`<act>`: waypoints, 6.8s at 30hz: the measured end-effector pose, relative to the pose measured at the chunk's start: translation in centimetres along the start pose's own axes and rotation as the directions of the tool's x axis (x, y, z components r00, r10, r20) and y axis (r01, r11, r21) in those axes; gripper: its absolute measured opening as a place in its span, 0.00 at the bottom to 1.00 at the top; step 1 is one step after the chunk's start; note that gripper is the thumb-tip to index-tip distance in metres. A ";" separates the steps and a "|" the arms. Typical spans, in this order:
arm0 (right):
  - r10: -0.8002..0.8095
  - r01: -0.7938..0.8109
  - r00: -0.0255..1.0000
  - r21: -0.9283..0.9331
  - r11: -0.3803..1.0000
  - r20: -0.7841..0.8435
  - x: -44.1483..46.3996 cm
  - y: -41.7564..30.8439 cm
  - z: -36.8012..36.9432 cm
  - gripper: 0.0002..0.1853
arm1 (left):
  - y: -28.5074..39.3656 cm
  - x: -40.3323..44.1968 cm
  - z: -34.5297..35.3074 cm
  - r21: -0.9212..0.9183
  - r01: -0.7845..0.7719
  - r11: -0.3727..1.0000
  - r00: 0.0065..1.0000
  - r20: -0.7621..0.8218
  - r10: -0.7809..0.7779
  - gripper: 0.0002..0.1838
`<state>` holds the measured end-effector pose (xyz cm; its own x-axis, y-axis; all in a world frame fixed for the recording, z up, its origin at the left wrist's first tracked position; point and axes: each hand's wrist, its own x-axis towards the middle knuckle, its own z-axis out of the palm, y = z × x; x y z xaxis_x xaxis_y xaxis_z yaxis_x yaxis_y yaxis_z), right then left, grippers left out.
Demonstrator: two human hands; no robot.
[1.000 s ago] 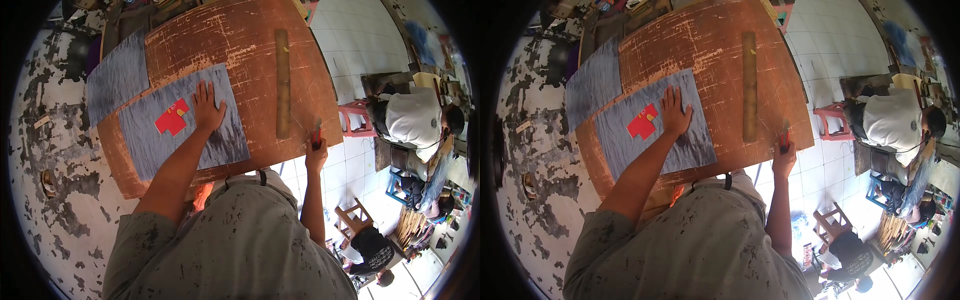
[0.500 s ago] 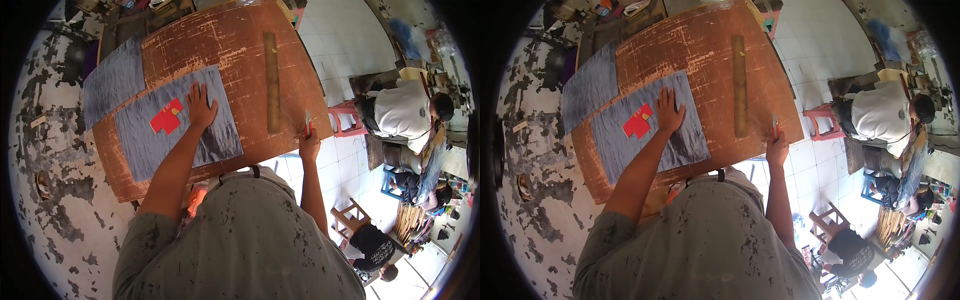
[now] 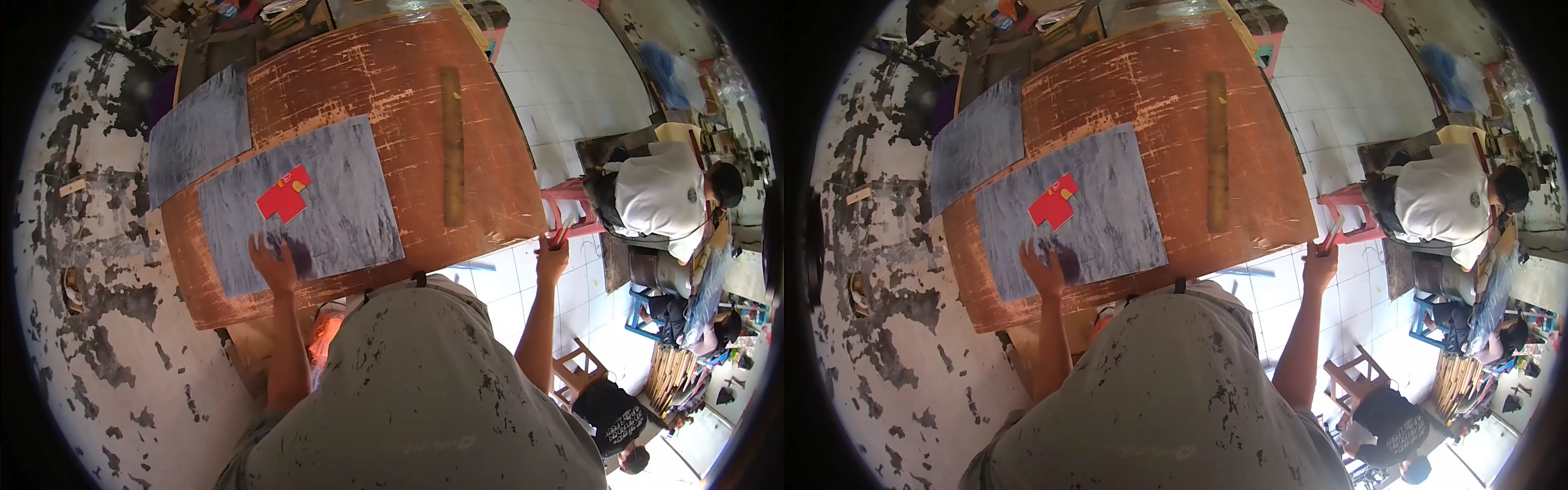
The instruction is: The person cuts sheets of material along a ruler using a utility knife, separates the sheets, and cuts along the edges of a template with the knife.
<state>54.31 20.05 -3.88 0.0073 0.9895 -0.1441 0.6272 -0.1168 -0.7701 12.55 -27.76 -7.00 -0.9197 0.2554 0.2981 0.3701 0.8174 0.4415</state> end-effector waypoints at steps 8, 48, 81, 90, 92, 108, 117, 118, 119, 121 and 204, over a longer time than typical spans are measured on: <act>-0.369 0.403 0.904 -0.139 0.905 0.217 2.9 -3.3 8.3 0.23 | -3.9 7.9 0.6 0.051 -0.311 0.949 0.951 0.025 0.310 0.41; -0.668 0.853 0.364 0.055 0.518 0.650 -11.3 -20.6 34.4 0.33 | 14.3 12.0 11.6 -0.134 -0.488 0.862 0.783 0.370 0.500 0.36; -0.709 0.833 0.426 0.062 0.549 0.562 -11.3 -20.9 34.0 0.34 | 11.7 13.4 9.3 -0.304 -0.421 0.854 0.786 0.347 0.511 0.35; -0.750 0.835 0.406 0.122 0.536 0.522 -11.1 -20.4 34.0 0.34 | 11.8 13.4 9.2 -0.261 -0.457 0.850 0.802 0.293 0.521 0.34; -0.772 0.843 0.398 0.134 0.521 0.495 -11.1 -20.5 34.0 0.34 | 11.8 13.3 9.1 -0.263 -0.469 0.843 0.802 0.273 0.531 0.34; -0.703 0.843 0.425 0.033 0.536 0.570 -11.5 -20.5 34.1 0.33 | 11.2 12.9 9.6 -0.209 -0.491 0.846 0.807 0.259 0.531 0.32; -0.709 0.848 0.439 0.006 0.530 0.551 -11.7 -20.6 34.1 0.33 | 11.0 12.9 9.7 -0.208 -0.492 0.845 0.801 0.271 0.533 0.34; -0.714 0.846 0.441 0.012 0.533 0.544 -11.6 -20.6 34.1 0.33 | 10.9 12.9 9.7 -0.219 -0.486 0.846 0.803 0.271 0.531 0.34; -0.718 0.845 0.442 0.019 0.534 0.538 -11.6 -20.5 34.2 0.33 | 10.9 12.8 9.8 -0.231 -0.479 0.847 0.805 0.270 0.529 0.34; -0.729 0.847 0.434 0.037 0.531 0.530 -11.5 -20.3 34.3 0.33 | 10.8 12.8 9.8 -0.235 -0.478 0.846 0.807 0.263 0.529 0.34; -0.690 0.770 0.622 -0.129 0.625 0.371 -16.2 -8.2 20.5 0.28 | 13.7 15.4 8.5 0.089 -0.495 0.864 0.619 0.734 0.279 0.48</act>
<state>33.09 3.26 -7.98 -0.7166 0.6647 0.2110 0.4983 0.6997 -0.5120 2.33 -8.25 -3.50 -0.5624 0.7653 -0.3131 0.7637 0.6259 0.1582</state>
